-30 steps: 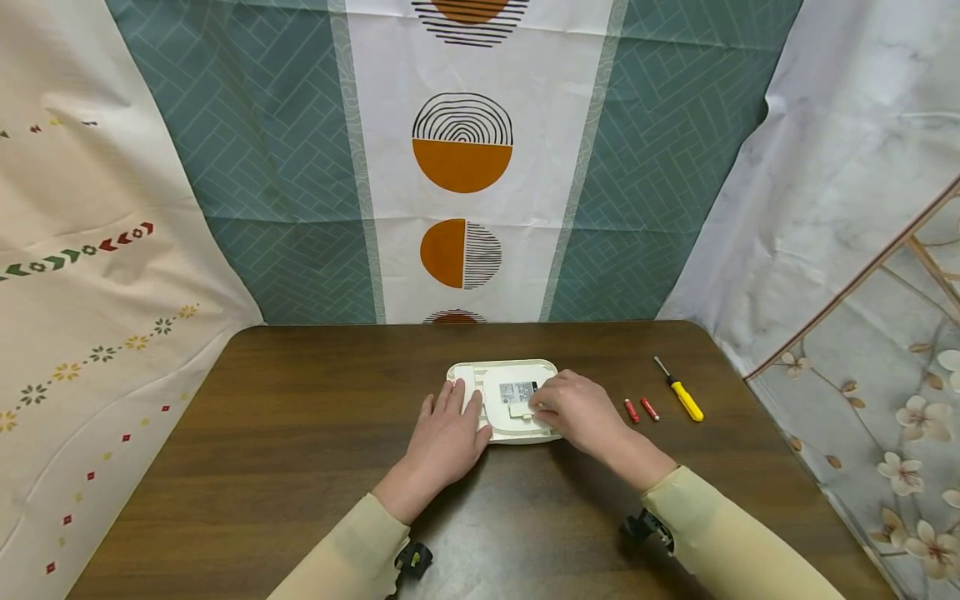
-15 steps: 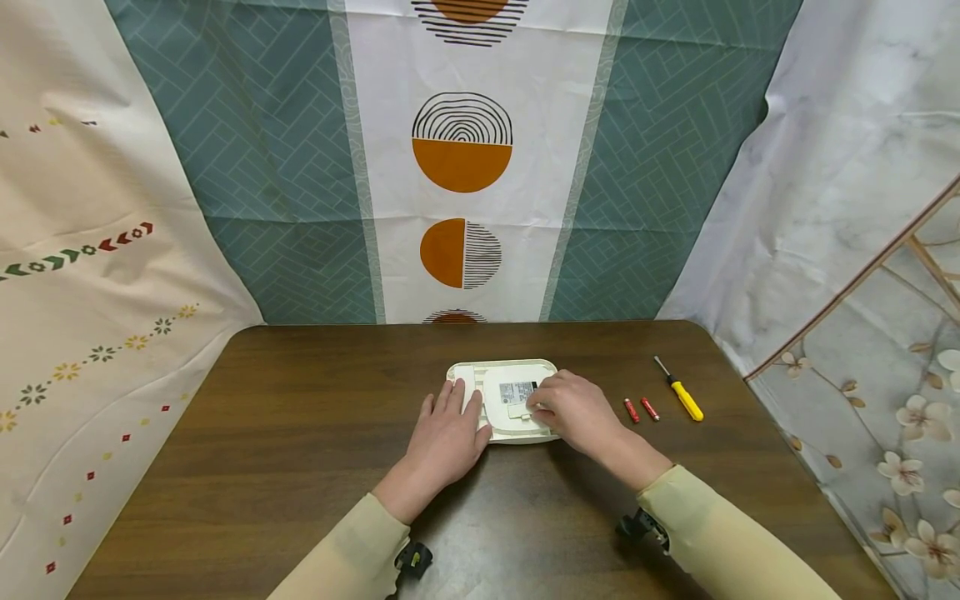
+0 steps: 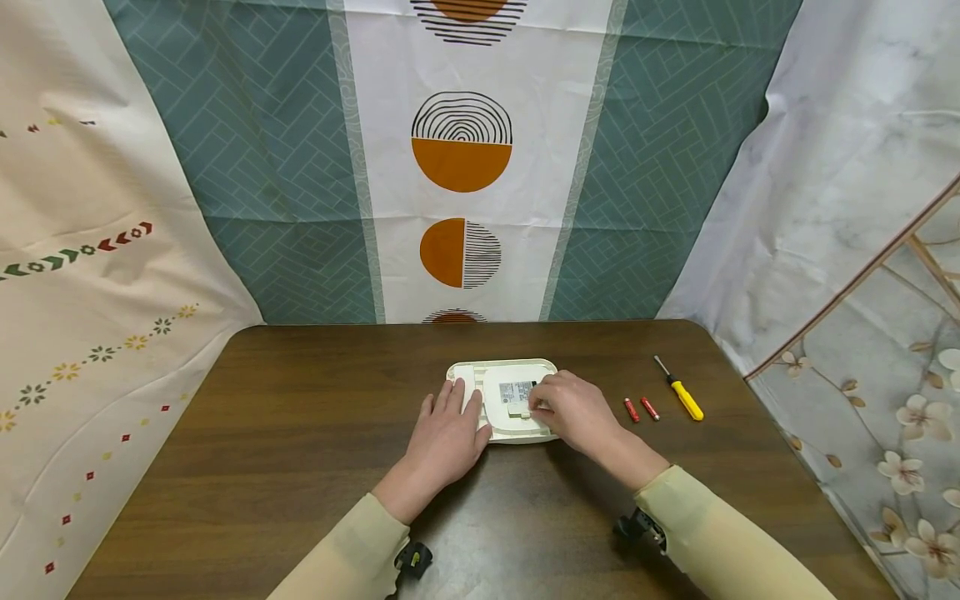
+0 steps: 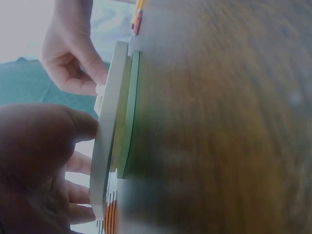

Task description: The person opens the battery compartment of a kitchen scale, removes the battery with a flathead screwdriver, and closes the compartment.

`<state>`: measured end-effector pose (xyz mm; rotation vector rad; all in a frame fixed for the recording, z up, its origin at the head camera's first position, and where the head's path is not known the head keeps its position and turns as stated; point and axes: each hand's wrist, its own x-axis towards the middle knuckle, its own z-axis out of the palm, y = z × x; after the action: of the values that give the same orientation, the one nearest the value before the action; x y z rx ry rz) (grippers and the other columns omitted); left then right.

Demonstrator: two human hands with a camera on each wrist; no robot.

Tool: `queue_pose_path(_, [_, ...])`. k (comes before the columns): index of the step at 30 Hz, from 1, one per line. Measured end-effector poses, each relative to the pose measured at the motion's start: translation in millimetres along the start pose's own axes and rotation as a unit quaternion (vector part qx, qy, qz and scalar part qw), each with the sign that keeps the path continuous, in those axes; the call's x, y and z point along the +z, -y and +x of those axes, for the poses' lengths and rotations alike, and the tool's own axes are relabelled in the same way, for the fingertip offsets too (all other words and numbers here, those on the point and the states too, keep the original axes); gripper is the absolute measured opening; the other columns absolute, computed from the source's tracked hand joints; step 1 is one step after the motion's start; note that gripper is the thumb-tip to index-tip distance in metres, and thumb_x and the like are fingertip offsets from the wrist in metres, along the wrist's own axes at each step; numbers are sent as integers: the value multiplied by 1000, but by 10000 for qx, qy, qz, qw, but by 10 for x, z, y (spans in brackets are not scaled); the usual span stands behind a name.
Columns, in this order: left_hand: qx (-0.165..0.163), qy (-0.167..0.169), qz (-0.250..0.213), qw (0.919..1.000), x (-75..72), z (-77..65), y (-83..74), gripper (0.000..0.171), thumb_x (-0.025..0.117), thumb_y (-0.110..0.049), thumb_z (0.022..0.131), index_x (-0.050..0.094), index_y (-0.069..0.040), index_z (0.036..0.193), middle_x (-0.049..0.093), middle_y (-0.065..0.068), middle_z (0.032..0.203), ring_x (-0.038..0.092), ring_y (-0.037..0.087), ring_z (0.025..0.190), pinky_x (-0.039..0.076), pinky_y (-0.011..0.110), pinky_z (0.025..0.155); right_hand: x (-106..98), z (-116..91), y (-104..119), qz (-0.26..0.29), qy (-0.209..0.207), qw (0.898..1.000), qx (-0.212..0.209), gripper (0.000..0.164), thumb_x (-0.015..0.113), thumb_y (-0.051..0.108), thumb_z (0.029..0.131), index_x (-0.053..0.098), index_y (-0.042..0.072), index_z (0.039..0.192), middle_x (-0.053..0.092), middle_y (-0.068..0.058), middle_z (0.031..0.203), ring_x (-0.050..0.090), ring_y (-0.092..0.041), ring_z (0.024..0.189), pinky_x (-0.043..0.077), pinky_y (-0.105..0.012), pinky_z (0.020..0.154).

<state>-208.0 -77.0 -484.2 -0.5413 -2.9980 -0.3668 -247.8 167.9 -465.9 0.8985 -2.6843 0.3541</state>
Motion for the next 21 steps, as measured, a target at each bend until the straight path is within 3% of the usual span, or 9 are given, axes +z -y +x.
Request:
queue_pose_path(7, [0,-5,3,10000,3,-2,-6,60,63,-40,113,57,-3,160,41,30,169,36,49,159,34,68,123,-8,4,4,125,143,9997,141,17,96,11,86,85,21,93,76,8,93,70,-20,100,61,-41,84])
queue_pose_path(21, [15,-52,48,10000,2,6,-4,59,64,-39,112,57,-2,159,42,30,168,37,49,158,35,68,123,-3,-16,-10,93,47,9999,50,15,96,9,86,90,18,97,79,5,99,71,-20,102,63,-42,87])
